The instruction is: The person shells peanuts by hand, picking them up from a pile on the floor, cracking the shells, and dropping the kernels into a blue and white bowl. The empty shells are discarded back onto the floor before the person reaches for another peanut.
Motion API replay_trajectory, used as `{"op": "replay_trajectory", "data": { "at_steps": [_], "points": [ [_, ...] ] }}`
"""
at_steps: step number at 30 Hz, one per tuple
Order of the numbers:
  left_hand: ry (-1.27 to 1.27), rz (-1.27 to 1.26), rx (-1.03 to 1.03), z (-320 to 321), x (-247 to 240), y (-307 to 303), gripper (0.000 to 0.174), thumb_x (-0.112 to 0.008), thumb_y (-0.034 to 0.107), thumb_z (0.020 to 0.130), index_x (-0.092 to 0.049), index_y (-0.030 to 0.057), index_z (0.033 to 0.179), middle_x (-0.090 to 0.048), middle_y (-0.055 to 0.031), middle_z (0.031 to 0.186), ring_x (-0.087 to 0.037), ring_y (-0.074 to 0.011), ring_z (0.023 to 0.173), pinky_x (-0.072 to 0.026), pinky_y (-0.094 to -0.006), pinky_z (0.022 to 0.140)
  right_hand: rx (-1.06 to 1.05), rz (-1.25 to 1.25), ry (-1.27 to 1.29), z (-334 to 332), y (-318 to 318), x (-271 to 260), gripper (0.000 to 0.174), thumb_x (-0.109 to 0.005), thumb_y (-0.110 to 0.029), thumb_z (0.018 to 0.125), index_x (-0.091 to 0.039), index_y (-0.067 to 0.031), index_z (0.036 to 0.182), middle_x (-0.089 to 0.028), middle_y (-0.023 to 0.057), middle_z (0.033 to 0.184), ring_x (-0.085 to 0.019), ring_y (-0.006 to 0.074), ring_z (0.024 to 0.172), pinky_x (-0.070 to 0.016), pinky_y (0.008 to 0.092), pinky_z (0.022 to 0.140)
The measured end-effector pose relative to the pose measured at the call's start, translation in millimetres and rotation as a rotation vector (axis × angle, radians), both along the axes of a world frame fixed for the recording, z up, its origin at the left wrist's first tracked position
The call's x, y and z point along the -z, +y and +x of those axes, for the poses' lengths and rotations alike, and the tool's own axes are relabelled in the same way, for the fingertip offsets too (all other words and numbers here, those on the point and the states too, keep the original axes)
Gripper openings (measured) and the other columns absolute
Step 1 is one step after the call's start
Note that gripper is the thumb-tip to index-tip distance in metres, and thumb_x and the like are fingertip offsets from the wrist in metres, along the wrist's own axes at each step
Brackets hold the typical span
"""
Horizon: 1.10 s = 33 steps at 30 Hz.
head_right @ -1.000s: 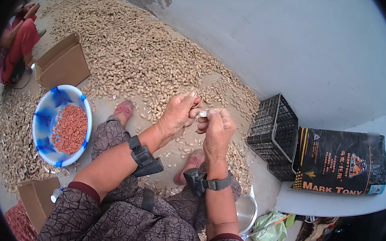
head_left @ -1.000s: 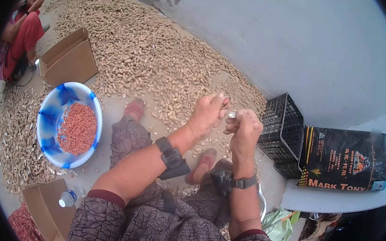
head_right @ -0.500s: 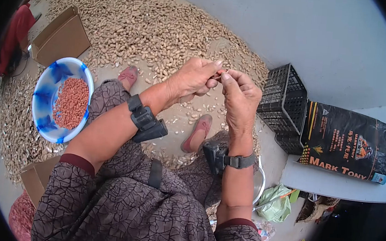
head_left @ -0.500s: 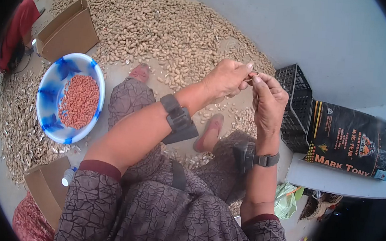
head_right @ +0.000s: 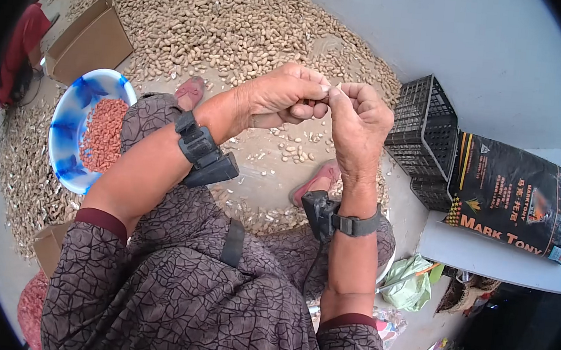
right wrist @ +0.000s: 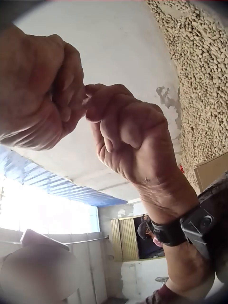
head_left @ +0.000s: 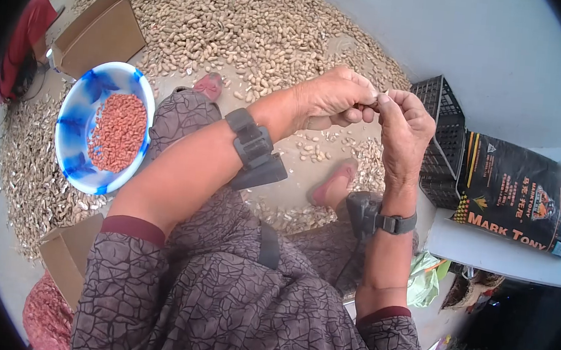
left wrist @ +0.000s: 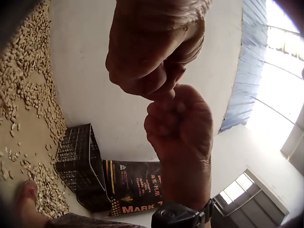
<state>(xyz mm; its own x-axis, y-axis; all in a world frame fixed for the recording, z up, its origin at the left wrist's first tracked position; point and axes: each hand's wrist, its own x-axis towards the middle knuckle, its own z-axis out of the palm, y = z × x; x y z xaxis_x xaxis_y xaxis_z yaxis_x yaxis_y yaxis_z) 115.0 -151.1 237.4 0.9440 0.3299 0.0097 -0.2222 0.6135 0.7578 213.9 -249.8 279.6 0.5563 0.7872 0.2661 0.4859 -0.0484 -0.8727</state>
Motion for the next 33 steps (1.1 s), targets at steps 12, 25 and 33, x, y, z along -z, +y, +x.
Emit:
{"op": "replay_trajectory", "data": {
  "at_steps": [12,25,33],
  "points": [
    [0.191,-0.174,-0.012,1,10,5,0.009,-0.040,0.001,0.075,-0.049,0.0005,0.073,-0.045,-0.0026,0.063,-0.033,-0.0030,0.044,-0.0183,-0.0166,0.032,-0.189,-0.046,-0.032,9,7,21,0.005,-0.057,0.000,0.076,-0.055,0.0045,0.077,-0.058,0.0052,0.062,-0.057,0.0082,0.054,-0.0447,0.0200,0.048],
    [0.224,-0.064,0.007,-2,13,6,0.010,-0.047,0.006,0.079,-0.054,-0.0004,0.076,-0.049,-0.0009,0.062,-0.037,-0.0025,0.045,-0.0216,-0.0163,0.034,-0.207,-0.006,0.181,11,14,22,0.001,-0.056,0.003,0.075,-0.055,0.0030,0.076,-0.058,0.0055,0.062,-0.057,0.0081,0.054,-0.0435,0.0190,0.046],
    [0.412,0.085,0.078,4,12,8,0.013,-0.044,0.003,0.076,-0.056,-0.0003,0.079,-0.054,-0.0036,0.065,-0.040,-0.0036,0.045,-0.0255,-0.0163,0.037,-0.372,-0.040,0.022,24,10,23,0.001,-0.055,0.002,0.075,-0.055,0.0030,0.075,-0.056,0.0024,0.060,-0.053,0.0057,0.052,-0.0402,0.0180,0.045]
  ]
}}
